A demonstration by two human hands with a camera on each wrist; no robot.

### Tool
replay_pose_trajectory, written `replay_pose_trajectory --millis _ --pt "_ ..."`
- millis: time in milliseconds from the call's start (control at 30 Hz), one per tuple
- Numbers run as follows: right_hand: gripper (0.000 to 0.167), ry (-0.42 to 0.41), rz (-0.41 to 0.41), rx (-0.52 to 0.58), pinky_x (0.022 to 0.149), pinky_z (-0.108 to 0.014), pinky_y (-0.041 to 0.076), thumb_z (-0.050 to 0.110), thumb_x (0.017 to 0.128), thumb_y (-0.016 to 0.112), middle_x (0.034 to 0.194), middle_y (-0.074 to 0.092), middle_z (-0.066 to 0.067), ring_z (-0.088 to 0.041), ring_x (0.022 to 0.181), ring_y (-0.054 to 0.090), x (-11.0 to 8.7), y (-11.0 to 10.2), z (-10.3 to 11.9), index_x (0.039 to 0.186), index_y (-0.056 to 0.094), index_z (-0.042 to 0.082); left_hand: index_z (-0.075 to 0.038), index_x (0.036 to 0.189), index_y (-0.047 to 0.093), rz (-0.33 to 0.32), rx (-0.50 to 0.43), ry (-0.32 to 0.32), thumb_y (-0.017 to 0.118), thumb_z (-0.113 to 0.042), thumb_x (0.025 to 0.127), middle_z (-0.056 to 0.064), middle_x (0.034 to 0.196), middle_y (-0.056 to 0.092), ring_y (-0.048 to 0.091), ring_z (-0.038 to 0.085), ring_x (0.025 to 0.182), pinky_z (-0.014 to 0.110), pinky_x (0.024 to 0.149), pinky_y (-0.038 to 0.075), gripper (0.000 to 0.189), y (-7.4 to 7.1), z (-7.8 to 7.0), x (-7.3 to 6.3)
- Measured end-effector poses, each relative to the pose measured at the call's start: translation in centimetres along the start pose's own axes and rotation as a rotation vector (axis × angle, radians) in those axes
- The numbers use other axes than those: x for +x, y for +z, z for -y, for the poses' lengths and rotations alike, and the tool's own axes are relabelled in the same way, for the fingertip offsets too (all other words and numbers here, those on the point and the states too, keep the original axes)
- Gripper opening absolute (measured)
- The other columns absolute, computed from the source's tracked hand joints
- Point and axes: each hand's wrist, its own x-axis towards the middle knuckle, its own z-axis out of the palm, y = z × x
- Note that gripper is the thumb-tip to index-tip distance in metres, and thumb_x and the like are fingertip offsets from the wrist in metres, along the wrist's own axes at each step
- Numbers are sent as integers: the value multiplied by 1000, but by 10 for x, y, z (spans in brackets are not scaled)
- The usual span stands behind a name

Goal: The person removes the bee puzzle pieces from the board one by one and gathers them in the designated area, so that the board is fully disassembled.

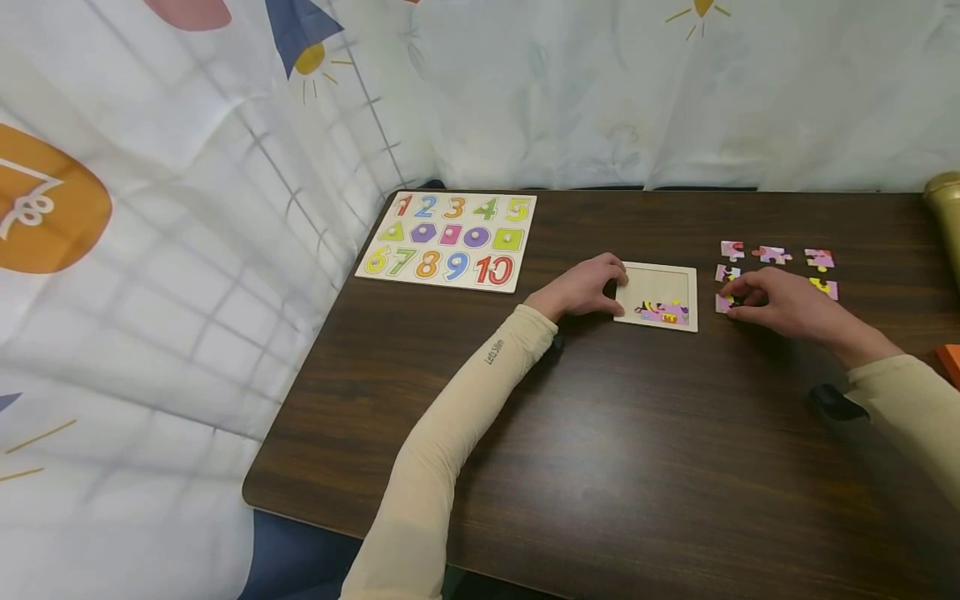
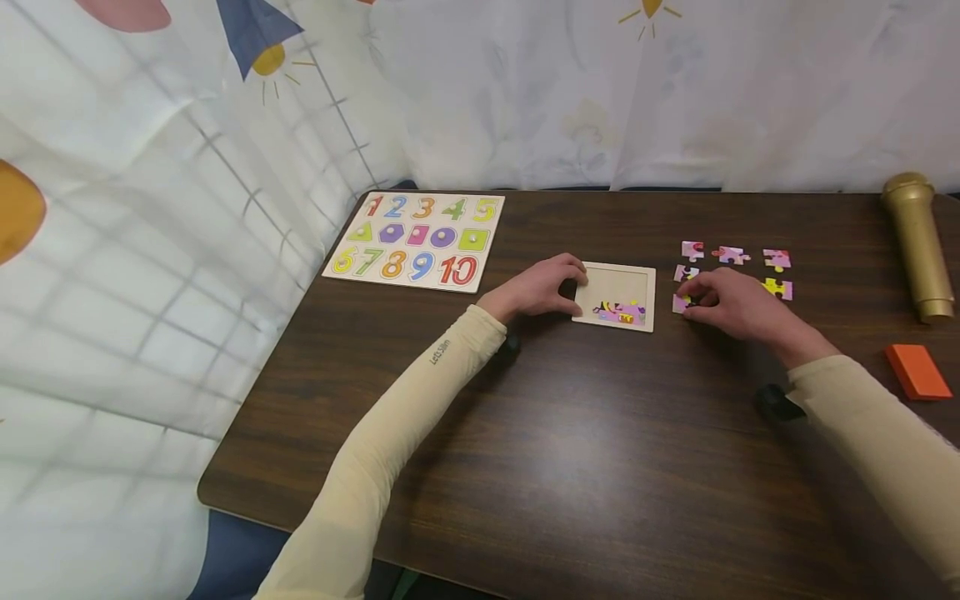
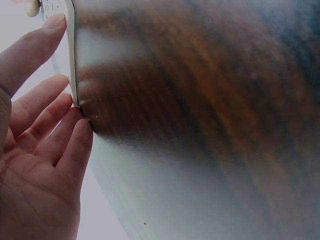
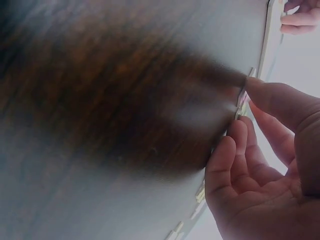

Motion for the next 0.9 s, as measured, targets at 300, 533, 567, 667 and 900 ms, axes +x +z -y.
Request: replay_pose_trajectory --millis 300,533,567,667,900 --pt "40 29 -45 57 80 -49 45 26 93 68 111 63 -21 -33 96 59 0 3 12 120 62 -3 -5 130 59 15 18 -5 74 -32 88 8 140 45 44 16 128 19 106 31 51 -1 -1 -1" --pt "41 41 -35 121 77 -42 45 28 94 67 111 63 -19 -30 95 56 7 11 36 122 60 -1 -5 129 60 3 11 -3 74 -32 88 8 140 46 44 17 128 20 105 31 51 0 0 -1" --pt "42 36 -26 124 77 -42 45 29 94 67 111 63 -19 -30 95 57 9 13 39 122 60 -1 -5 129 60 -1 8 -3 74 -32 88 8 140 46 44 17 128 20 105 32 50 0 0 -1" --pt "41 16 -9 140 80 -43 45 29 94 66 111 64 -18 -29 96 58 14 17 49 122 60 -1 -5 129 60 0 6 -3 74 -32 88 8 139 46 44 17 128 20 105 31 51 0 0 -1" --pt "40 -15 -1 164 78 -39 46 28 94 66 112 66 -17 -28 96 61 23 23 62 123 61 0 -5 129 60 3 1 -3 74 -32 88 8 139 46 44 17 127 20 105 32 50 0 0 0"
